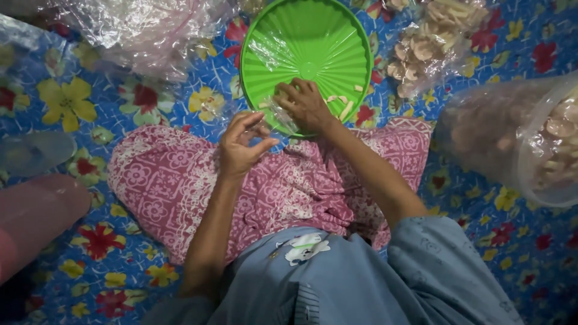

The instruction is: The person is sitting on the floor and packaging small, elongated food pieces from a green plate into small plastic bags.

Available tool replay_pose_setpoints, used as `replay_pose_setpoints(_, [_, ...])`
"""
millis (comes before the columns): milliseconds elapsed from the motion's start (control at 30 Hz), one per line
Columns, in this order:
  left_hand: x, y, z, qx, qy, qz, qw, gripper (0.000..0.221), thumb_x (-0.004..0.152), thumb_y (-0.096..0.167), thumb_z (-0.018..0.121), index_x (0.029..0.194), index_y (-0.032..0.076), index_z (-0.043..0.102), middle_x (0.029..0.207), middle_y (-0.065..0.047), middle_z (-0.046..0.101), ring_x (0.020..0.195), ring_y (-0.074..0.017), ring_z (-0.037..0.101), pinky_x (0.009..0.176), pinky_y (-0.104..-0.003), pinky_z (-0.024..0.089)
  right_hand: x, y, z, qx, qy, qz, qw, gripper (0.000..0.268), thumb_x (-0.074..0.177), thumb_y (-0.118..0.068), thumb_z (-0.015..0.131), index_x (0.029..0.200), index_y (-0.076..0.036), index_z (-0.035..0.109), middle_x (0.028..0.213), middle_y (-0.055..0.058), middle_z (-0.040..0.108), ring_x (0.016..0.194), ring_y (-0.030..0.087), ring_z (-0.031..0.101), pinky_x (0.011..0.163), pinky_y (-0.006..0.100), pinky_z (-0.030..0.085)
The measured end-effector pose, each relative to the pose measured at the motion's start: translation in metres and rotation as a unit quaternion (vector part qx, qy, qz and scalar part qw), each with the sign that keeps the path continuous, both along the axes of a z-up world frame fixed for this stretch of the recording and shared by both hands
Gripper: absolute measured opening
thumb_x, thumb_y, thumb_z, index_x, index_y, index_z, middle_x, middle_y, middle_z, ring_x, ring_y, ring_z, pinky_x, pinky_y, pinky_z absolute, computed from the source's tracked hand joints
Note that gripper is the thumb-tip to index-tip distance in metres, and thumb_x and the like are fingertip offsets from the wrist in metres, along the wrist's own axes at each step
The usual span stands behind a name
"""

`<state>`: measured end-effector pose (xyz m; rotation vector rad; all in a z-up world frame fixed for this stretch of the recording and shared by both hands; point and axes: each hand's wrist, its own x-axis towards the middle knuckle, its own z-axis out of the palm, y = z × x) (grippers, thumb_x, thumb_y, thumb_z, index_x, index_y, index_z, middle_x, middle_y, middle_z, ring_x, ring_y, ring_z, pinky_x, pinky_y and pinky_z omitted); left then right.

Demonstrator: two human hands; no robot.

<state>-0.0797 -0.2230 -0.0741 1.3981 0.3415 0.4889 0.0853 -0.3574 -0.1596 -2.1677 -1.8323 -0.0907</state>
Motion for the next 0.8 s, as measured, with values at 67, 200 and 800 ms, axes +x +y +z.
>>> replay_pose_setpoints(67, [0.001,0.000,-0.002,-0.004,0.003,-0.002,1.000,0.053,0.067,-0.001,0.081,0.112,-0.007,0.056,0.100,-0.016,0.054,0.078,-0.0194,0.062,0.067,-0.031,0.057,0.000,0.000,-0.022,0.008,-0.003,-0.016,1.000,0.038,0.074,-0.022,0.061,0.112,-0.025,0.056,0.116,0.005,0.048,0.102,0.029,0.047,0.075,0.041,0.038])
replay_pose_setpoints(200, [0.001,-0.003,-0.010,-0.025,0.022,0.022,0.999,0.042,0.072,0.001,0.079,0.108,-0.006,0.059,0.098,-0.013,0.056,0.080,-0.0152,0.062,0.067,-0.025,0.054,0.002,-0.001,-0.017,-0.053,0.028,-0.088,0.994,0.039,0.083,-0.041,0.062,0.120,-0.031,0.056,0.116,0.005,0.051,0.107,0.032,0.046,0.080,0.047,0.041])
replay_pose_setpoints(800, [-0.003,-0.004,-0.002,0.009,-0.020,0.012,1.000,0.017,0.075,-0.005,0.075,0.091,-0.002,0.069,0.086,-0.014,0.065,0.085,-0.0210,0.064,0.073,-0.029,0.055,-0.051,-0.016,0.099,0.088,0.604,-0.122,0.783,0.021,0.088,-0.006,0.062,0.110,-0.003,0.064,0.101,0.015,0.058,0.082,0.021,0.059,0.065,0.031,0.054])
